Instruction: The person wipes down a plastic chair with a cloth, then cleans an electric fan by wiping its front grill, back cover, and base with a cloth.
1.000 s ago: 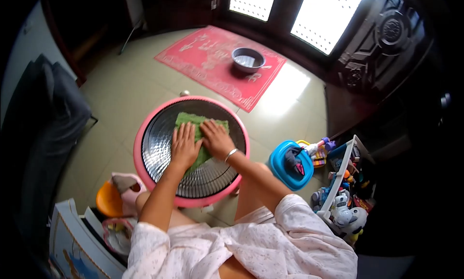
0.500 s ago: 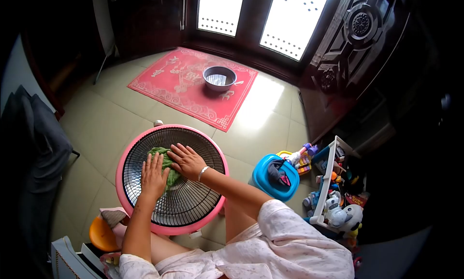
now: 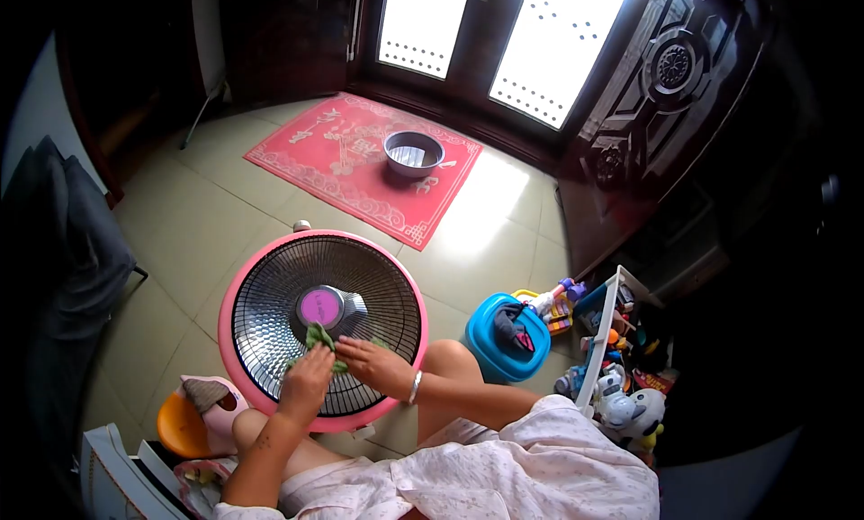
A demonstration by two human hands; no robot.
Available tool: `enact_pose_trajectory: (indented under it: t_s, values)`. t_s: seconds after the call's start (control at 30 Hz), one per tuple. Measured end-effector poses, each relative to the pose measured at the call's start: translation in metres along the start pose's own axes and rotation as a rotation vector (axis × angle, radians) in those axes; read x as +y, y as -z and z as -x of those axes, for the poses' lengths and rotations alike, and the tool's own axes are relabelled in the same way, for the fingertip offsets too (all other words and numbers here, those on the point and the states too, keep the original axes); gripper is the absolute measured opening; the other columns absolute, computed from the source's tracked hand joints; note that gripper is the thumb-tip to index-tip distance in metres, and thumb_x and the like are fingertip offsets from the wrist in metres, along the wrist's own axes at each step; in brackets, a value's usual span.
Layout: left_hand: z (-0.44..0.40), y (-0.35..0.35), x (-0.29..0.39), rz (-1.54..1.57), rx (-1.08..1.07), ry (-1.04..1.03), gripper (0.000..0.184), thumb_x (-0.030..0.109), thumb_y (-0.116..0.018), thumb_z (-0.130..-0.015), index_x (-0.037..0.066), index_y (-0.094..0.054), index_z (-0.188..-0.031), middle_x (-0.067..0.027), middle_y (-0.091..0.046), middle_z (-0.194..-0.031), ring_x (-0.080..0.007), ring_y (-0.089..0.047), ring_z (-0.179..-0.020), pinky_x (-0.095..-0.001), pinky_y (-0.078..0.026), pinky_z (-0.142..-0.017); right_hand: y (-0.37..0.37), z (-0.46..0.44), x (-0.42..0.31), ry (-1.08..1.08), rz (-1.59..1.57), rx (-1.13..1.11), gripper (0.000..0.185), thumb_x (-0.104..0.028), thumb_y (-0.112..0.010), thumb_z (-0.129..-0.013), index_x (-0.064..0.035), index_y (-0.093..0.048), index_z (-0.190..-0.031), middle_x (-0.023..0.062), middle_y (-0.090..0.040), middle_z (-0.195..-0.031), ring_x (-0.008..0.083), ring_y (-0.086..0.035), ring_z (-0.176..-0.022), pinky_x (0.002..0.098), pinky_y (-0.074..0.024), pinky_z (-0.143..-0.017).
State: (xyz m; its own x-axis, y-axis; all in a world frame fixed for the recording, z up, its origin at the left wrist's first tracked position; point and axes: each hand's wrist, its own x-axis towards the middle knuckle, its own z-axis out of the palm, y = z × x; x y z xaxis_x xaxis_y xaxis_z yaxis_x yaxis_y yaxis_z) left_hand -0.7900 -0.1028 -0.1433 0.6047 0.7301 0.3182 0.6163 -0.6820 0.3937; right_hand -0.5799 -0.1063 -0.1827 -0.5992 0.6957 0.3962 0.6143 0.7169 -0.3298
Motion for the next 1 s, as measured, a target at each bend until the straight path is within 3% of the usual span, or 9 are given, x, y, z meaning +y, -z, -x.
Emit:
enact_pose_trajectory:
  t_s: [0.2, 0.27, 0.33, 0.4, 0.5, 0.57, 0.67, 0.8, 1.0]
  values:
    - [0.041, 0.009, 0.026, 0.005, -0.053, -0.147, 0.03, 0.006, -0.061, -0.08, 0.0, -0.06, -0.11, -0.0159, -0.061, -0.114, -0.0313, -0.058, -0.112, -0.0387, -0.048, -0.093, 0.023, 0.032, -0.04, 0.11, -0.007, -0.078, 0.029, -0.017, -0.057, -0.084, -0.0013, -0.062, -0.107, 0.0111, -0.049, -0.136, 0.0252, -0.037, -0.135, 0.0407, -0.03, -0.111]
    - [0.038, 0.019, 0.017, 0.02, -0.051, -0.15, 0.03, 0.005, -0.06, -0.081, 0.0, -0.06, -0.11, -0.0151, -0.063, -0.11, -0.0314, -0.06, -0.108, -0.0385, -0.05, -0.089, 0.039, 0.011, -0.035, 0.132, 0.003, -0.078, 0.026, -0.018, -0.059, -0.083, -0.0052, -0.064, -0.105, 0.0103, -0.05, -0.135, 0.0247, -0.039, -0.133, 0.0393, -0.0335, -0.108]
    - [0.015, 0.041, 0.006, -0.007, -0.044, -0.016, 0.031, 0.003, -0.057, -0.082, 0.001, -0.058, -0.113, -0.0147, -0.063, -0.109, -0.0314, -0.061, -0.105, -0.0386, -0.05, -0.089, 0.057, -0.028, -0.03, 0.085, -0.016, 0.028, 0.024, -0.017, -0.061, -0.082, -0.0092, -0.065, -0.104, 0.0081, -0.054, -0.126, 0.0241, -0.048, -0.121, 0.0397, -0.0393, -0.1]
    - [-0.018, 0.055, -0.014, -0.105, 0.193, -0.053, 0.033, 0.001, -0.052, -0.084, 0.002, -0.057, -0.117, -0.0169, -0.063, -0.111, -0.0327, -0.06, -0.106, -0.0398, -0.048, -0.091, 0.071, -0.068, -0.03, -0.127, -0.012, 0.063, 0.025, -0.017, -0.063, -0.08, -0.0122, -0.065, -0.104, 0.0063, -0.056, -0.113, 0.0238, -0.053, -0.104, 0.0395, -0.0427, -0.091]
    - [-0.051, 0.06, -0.041, -0.287, 0.311, -0.082, 0.036, -0.002, -0.048, -0.085, 0.004, -0.057, -0.12, -0.0186, -0.061, -0.117, -0.0353, -0.057, -0.112, -0.0409, -0.046, -0.096, 0.049, -0.115, -0.001, -0.178, -0.056, 0.199, 0.029, -0.015, -0.063, -0.078, -0.0124, -0.063, -0.107, 0.0067, -0.056, -0.104, 0.0253, -0.054, -0.097, 0.0363, -0.0461, -0.086]
    - [-0.047, 0.027, -0.084, -0.112, 0.138, 0.129, 0.04, -0.004, -0.045, -0.085, 0.005, -0.057, -0.121, -0.0182, -0.058, -0.123, -0.0356, -0.052, -0.119, -0.0413, -0.043, -0.1, 0.005, -0.118, 0.02, -0.244, -0.02, 0.137, 0.029, -0.013, -0.061, -0.078, -0.0116, -0.063, -0.107, 0.0081, -0.056, -0.103, 0.0255, -0.055, -0.097, 0.0368, -0.0469, -0.085]
    - [-0.022, 0.014, -0.094, -0.045, 0.12, 0.116, 0.042, -0.007, -0.043, -0.083, 0.005, -0.057, -0.122, -0.016, -0.058, -0.125, -0.0332, -0.052, -0.121, -0.0397, -0.043, -0.102, -0.023, -0.113, 0.016, -0.252, -0.128, 0.128, 0.021, -0.01, -0.055, -0.079, -0.0083, -0.061, -0.099, 0.0117, -0.059, -0.093, 0.0303, -0.059, -0.095, 0.0382, -0.0494, -0.079]
    - [0.024, 0.03, -0.056, 0.007, 0.159, 0.069, 0.034, -0.005, -0.043, -0.083, 0.001, -0.064, -0.109, -0.0188, -0.061, -0.118, -0.0329, -0.057, -0.113, -0.0377, -0.047, -0.097, -0.031, -0.078, -0.021, -0.146, -0.18, 0.033, 0.018, -0.009, -0.053, -0.08, -0.0058, -0.056, -0.097, 0.0143, -0.058, -0.088, 0.0345, -0.06, -0.08, 0.0428, -0.0497, -0.07]
    - [0.093, 0.056, -0.002, -0.013, -0.048, 0.159, 0.028, -0.004, -0.051, -0.078, 0.001, -0.065, -0.101, -0.0151, -0.065, -0.104, -0.0336, -0.062, -0.097, -0.0392, -0.051, -0.083, -0.014, -0.037, -0.089, -0.103, -0.405, -0.231, 0.015, -0.015, -0.059, -0.08, -0.005, -0.059, -0.091, 0.0154, -0.062, -0.085, 0.0346, -0.062, -0.079, 0.0444, -0.049, -0.069]
